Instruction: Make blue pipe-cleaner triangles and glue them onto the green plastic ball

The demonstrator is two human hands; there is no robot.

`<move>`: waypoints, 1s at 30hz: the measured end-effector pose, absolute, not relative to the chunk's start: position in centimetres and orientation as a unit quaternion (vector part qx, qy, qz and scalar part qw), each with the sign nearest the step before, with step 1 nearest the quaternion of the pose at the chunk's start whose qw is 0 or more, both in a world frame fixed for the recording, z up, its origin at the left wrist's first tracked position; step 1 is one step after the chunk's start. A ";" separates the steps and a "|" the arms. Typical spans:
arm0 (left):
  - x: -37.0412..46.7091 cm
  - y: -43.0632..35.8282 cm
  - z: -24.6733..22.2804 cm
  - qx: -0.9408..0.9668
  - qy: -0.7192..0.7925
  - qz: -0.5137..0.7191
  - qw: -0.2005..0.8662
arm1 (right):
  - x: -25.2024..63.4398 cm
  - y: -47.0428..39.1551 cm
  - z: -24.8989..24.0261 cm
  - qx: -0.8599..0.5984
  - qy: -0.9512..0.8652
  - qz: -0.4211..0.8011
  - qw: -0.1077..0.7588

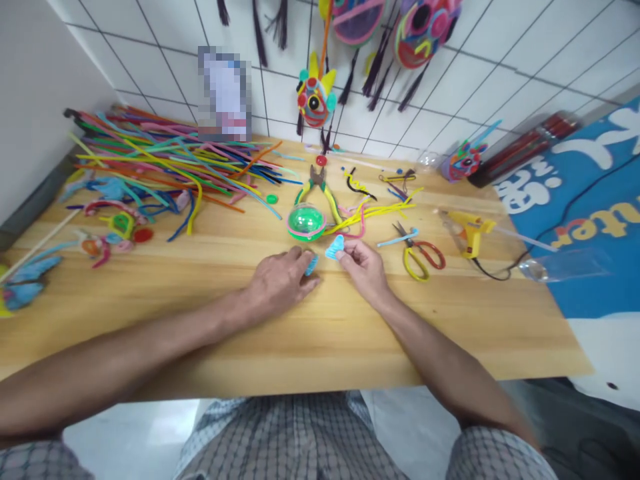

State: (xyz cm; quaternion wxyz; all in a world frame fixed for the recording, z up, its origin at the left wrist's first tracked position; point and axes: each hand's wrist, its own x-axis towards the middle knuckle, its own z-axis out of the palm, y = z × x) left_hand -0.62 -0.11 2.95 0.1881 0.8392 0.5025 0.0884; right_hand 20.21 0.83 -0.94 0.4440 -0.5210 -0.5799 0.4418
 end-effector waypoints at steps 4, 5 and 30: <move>-1.1 1.0 2.6 0.831 0.501 0.120 0.208 | 20.4 0.8 -0.7 -0.522 -0.623 0.418 0.405; -1.6 1.4 2.5 0.825 0.487 0.151 0.243 | 20.4 0.7 -0.6 -0.523 -0.641 0.403 0.391; -0.9 1.0 0.4 0.571 0.412 0.384 0.597 | 18.3 -1.7 1.2 -0.529 -0.645 0.353 0.424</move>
